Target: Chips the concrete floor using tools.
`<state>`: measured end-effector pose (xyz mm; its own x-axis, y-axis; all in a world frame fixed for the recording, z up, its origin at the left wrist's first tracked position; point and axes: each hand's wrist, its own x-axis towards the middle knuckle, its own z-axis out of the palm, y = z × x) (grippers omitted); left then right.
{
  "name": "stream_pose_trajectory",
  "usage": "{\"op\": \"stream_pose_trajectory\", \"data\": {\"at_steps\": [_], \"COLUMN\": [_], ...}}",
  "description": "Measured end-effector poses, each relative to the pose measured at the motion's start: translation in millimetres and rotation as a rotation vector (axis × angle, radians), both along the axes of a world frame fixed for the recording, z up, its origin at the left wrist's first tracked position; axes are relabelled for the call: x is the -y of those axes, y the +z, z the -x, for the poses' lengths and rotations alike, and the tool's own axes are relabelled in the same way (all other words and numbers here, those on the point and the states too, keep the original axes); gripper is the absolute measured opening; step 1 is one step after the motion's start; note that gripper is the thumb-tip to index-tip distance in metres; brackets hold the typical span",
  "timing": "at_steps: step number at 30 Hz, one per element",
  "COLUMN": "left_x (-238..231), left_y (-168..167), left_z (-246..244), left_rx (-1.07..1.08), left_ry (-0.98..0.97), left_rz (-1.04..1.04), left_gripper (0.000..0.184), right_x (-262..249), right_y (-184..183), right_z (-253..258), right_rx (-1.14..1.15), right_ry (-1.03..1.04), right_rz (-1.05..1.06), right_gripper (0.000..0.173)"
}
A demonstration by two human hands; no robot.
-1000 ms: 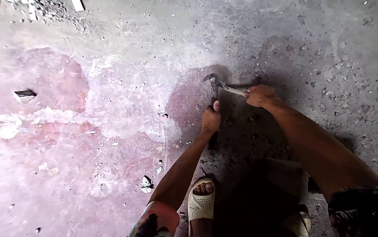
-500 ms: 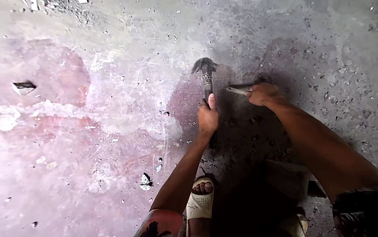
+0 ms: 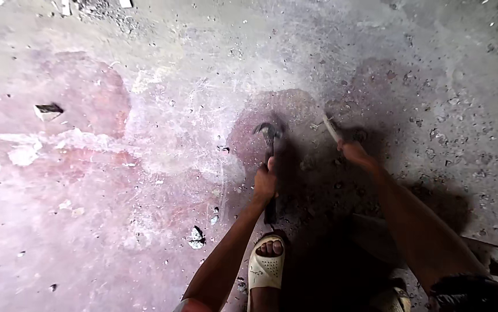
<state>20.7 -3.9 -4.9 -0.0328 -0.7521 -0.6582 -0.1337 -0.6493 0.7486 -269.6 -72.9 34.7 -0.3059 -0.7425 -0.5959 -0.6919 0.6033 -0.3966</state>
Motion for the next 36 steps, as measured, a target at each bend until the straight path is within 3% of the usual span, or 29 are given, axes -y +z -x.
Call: {"op": "stream_pose_trajectory", "data": {"at_steps": [3, 8, 12, 15, 18, 21, 23, 26, 28, 32, 34, 36], "left_x": [-25.2, -42.9, -39.9, -28.4, -14.2, 3.9, 20.1, 48.6, 65.2, 48.8, 25.8, 29.7], "left_y": [-6.9, -0.2, 10.0, 31.2, 73.1, 98.9, 94.2, 60.3, 60.5, 95.9, 89.1, 63.9], "left_z": [-15.0, -21.9, -25.0, -24.4, -17.8, 4.1, 20.8, 39.3, 41.3, 26.0, 25.8, 36.2], "left_rx": [-0.041, -0.112, -0.011, 0.131, 0.211, 0.267, 0.397, 0.601, 0.614, 0.482, 0.429, 0.460], "left_ry": [0.025, 0.065, -0.025, -0.154, -0.193, -0.142, -0.177, -0.470, -0.605, -0.414, -0.288, -0.293], "left_rz": [-0.093, -0.136, -0.087, 0.043, 0.240, 0.519, 0.649, 0.469, 0.332, 0.479, 0.573, 0.525], "left_gripper": [0.056, 0.048, 0.047, 0.053, 0.060, 0.052, 0.047, 0.060, 0.065, 0.060, 0.065, 0.065], "right_x": [-15.2, -9.6, -8.1, -8.5, -6.0, -3.0, -2.9, -0.3, 2.9, 9.8, 9.7, 11.0], "right_y": [-15.1, -1.0, 11.2, 17.2, 19.5, 21.6, 24.7, 27.5, 28.4, 29.0, 28.8, 28.0], "right_z": [-14.3, -33.0, -41.8, -42.1, -41.5, -41.6, -43.4, -42.7, -42.0, -34.8, -32.6, -30.0], "right_rx": [0.078, -0.033, -0.167, -0.265, -0.323, -0.360, -0.367, -0.384, -0.395, -0.412, -0.415, -0.425], "right_ry": [-0.215, 0.007, 0.041, 0.094, 0.154, 0.208, 0.227, 0.243, 0.264, 0.316, 0.331, 0.349], "right_rz": [0.032, 0.037, 0.032, 0.038, 0.022, 0.012, 0.020, 0.016, 0.012, 0.000, -0.013, -0.007], "right_gripper": [0.061, 0.063, 0.057, 0.053, 0.053, 0.053, 0.053, 0.052, 0.051, 0.051, 0.052, 0.052]}}
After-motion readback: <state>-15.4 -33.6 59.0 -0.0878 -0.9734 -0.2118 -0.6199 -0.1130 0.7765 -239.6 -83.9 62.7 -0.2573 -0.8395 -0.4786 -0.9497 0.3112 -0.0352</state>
